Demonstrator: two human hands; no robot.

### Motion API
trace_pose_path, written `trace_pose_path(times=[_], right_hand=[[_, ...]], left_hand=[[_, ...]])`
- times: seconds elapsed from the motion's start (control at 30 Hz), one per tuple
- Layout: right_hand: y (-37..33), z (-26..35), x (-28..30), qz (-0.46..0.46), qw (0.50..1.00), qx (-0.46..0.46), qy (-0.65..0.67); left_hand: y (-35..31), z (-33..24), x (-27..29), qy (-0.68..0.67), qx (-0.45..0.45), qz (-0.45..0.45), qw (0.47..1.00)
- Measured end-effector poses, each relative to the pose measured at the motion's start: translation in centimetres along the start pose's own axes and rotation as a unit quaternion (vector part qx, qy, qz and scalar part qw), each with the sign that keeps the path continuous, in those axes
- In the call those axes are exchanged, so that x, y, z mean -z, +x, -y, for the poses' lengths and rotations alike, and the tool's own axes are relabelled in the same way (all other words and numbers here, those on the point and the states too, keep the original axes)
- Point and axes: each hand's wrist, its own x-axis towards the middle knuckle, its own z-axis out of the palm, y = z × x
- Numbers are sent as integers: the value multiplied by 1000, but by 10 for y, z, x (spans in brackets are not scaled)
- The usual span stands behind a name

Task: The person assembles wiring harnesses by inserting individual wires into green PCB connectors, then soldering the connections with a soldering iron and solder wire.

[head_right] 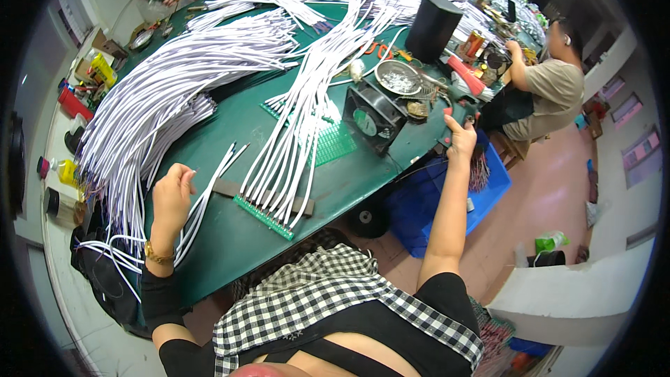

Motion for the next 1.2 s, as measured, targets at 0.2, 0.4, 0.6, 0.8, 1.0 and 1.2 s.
trace_pose_path(times=[0.2, 0.4, 0.6, 0.8, 1.0, 1.2], right_hand=[[-106, 41, -26, -32, 986, 142, 77], [-179, 60, -35, -5, 956, 177, 232], [-220, 73, -58, 53, 953, 221, 198], [-269, 45, -87, 243, 947, 124, 168], [-323, 28, -94, 416, 894, -49, 163], [-339, 19, -90, 511, 853, -99, 41]], left_hand=[[-36, -35, -9, -612, 159, 392, 668], [-56, -26, -55, -547, 141, 325, 758], [-71, -11, -46, -138, -6, 30, 990], [-62, -2, -55, -199, 17, -11, 980], [-57, -9, -59, -208, 81, 12, 975], [-58, -15, -57, -179, 111, 25, 977]])
